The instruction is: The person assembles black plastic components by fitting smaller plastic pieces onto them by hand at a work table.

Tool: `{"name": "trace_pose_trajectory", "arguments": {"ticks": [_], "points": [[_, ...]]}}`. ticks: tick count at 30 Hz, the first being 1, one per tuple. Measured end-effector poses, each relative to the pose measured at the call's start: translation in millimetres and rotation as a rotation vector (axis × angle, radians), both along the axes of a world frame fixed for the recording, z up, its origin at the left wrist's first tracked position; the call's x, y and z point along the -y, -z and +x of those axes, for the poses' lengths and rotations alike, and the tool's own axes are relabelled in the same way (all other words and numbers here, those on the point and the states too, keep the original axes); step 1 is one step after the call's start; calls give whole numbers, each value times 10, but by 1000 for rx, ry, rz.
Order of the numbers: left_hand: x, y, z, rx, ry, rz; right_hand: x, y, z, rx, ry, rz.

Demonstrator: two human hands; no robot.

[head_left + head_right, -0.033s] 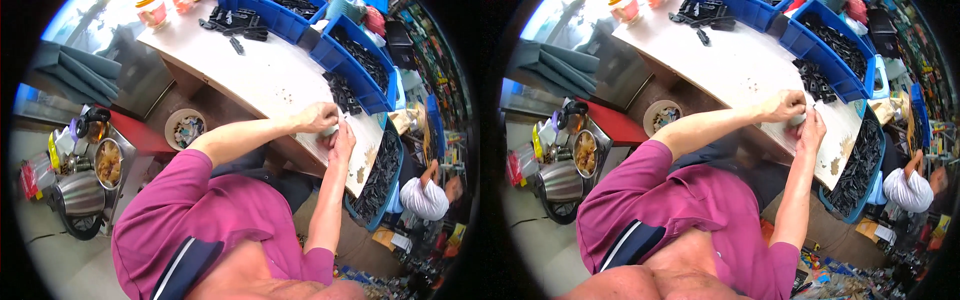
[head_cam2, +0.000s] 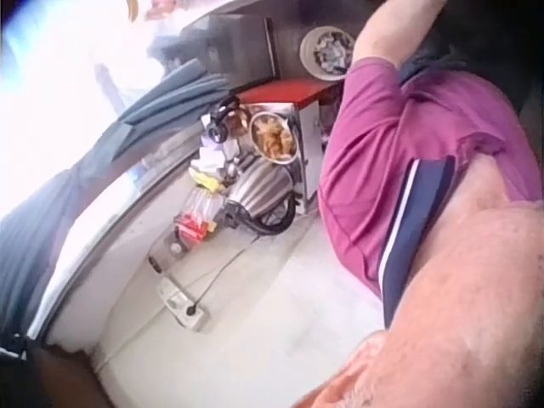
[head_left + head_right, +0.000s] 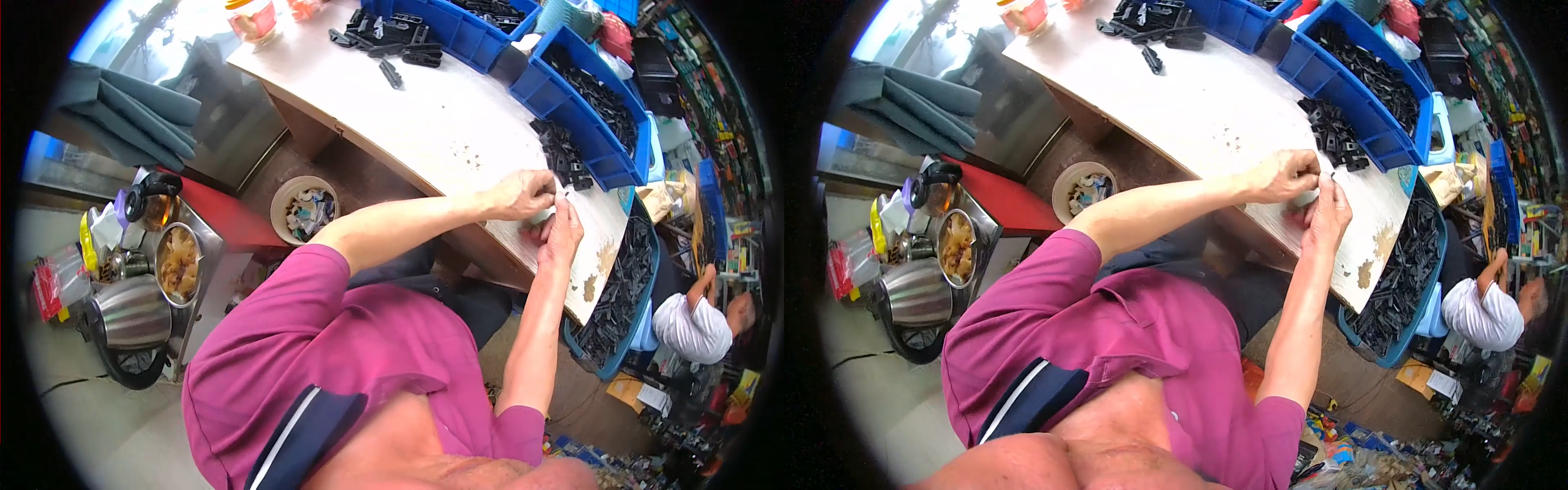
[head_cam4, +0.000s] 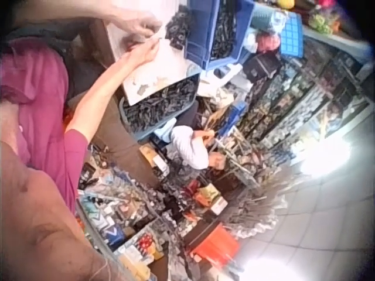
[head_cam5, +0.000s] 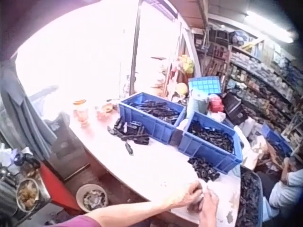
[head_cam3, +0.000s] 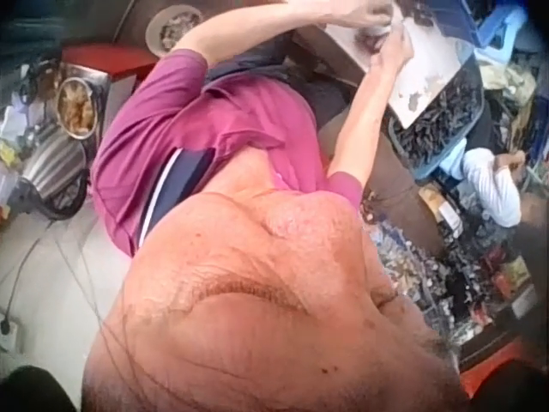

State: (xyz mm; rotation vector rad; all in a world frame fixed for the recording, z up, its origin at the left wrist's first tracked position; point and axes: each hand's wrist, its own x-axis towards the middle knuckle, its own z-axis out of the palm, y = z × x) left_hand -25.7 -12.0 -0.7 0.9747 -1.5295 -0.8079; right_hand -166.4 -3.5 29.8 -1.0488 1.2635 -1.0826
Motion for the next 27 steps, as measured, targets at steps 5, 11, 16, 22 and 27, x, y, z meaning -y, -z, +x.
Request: {"name": "trace_pose_trajectory", "arguments": {"ticks": [5,11,16,22,27], "points": [[-134,-115,121,2,88,24,-19,50,2,-18,1,-37],[-255,-157,230,296,-99,-64,-82,16,52,-40,-152,-83],[-234,-140,366,451,-93,-246,-58,59,57,-86,-218,-54],[-350,-166,510,490,-137,-188,-138,65,66,-75,-254,-101],[-267,-144,1709,582,-908,-316,-236,-34,166,68,-86,-13]]}}
